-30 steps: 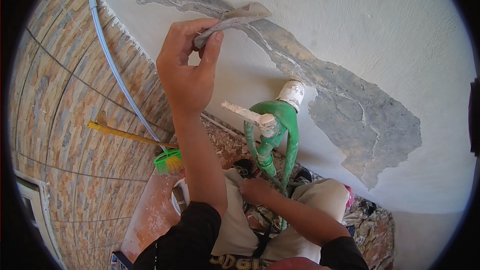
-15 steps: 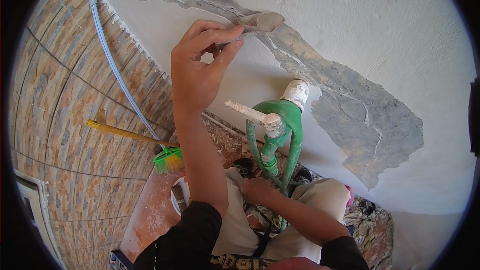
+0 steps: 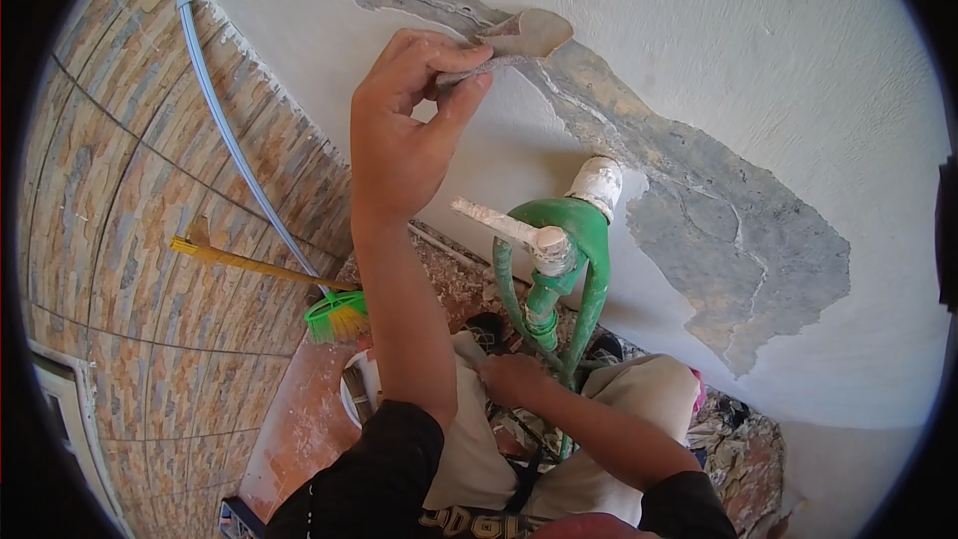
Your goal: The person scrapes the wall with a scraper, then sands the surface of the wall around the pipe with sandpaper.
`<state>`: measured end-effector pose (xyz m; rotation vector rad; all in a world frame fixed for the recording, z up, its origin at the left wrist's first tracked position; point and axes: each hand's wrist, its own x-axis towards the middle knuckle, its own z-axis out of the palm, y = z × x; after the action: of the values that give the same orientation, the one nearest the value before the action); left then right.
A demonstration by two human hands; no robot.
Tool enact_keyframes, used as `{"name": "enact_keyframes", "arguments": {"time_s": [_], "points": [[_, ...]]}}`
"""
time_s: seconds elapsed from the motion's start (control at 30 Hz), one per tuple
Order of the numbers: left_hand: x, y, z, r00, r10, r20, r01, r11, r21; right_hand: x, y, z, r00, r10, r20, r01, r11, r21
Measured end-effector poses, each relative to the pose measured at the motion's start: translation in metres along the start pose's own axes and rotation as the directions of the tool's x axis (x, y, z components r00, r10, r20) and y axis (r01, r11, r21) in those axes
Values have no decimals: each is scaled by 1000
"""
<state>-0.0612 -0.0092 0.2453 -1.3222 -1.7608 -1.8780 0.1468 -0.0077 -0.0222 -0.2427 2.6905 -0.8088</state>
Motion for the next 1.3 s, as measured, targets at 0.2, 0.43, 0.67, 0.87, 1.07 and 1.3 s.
{"name": "enact_keyframes", "arguments": {"time_s": [0.2, 0.43, 0.67, 0.87, 1.07, 1.3], "points": [[0, -2, -1, 1000, -7, 9, 7, 999, -33, 1, 3, 6, 1000, -7, 0, 7, 1000, -9], [-1, -2, -4, 998, -40, 37, 39, 999, 35, 1, 4, 9, 999, -4, -35, 4, 1000, -9], [0, 5, -7, 995, 32, 98, -51, 979, 195, 3, 7, 12, 999, -23, -24, 22, 1000, -5], [-5, 21, -5, 981, -114, 155, 90, 984, 156, 0, 4, 4, 999, -33, -16, 33, 999, -8], [-1, 30, -11, 899, -23, -437, 74, 992, 101, -2, 0, -8, 1000, -3, -4, 3, 1000, -15], [1, 15, 10, 922, 40, -385, 17, 990, 142, 2, 1, -4, 999, 11, 32, -11, 1000, -3]]}}
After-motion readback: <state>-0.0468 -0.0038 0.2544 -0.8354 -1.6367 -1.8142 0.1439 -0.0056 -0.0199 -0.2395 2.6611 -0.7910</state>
